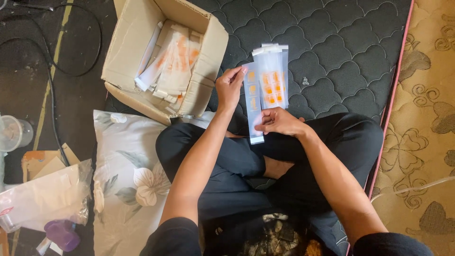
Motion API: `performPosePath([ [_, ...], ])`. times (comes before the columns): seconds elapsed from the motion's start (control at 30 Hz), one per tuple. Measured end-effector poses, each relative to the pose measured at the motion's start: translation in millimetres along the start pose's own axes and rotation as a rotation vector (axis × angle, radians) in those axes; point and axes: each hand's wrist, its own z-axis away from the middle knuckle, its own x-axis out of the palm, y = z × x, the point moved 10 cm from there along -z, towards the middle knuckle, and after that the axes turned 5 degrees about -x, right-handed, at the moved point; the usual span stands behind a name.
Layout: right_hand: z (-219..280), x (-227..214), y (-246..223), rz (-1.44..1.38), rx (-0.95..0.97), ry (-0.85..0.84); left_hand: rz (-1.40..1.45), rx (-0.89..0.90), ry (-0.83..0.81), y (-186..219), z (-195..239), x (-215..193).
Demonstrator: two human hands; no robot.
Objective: The person sits cross-legged on a mattress and sorts blister packs of orange pills. They repeatedly pick up strips from a cardboard box, separate them, and place them into a neat stack on the mattress.
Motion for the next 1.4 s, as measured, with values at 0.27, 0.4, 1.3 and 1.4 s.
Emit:
performPosePath([
  [0.27, 1, 2, -1, 0.011, 0.018, -0.016, 0.009, -0.017, 0.017, 0, 1, 0],
  [0.4, -2, -1, 6, 0.015, 0.018, -0.021, 0.014, -0.036, 0.015, -6, 0, 2],
  [1.3, 23, -75, -49, -0.134, -0.498, 0.555, -0.79, 0.365, -0.556, 14, 45, 66],
  [1.4, 23, -89, -34, -0.172, -0.445, 0.625, -0.322, 0.161, -0.582, 42, 37, 62],
])
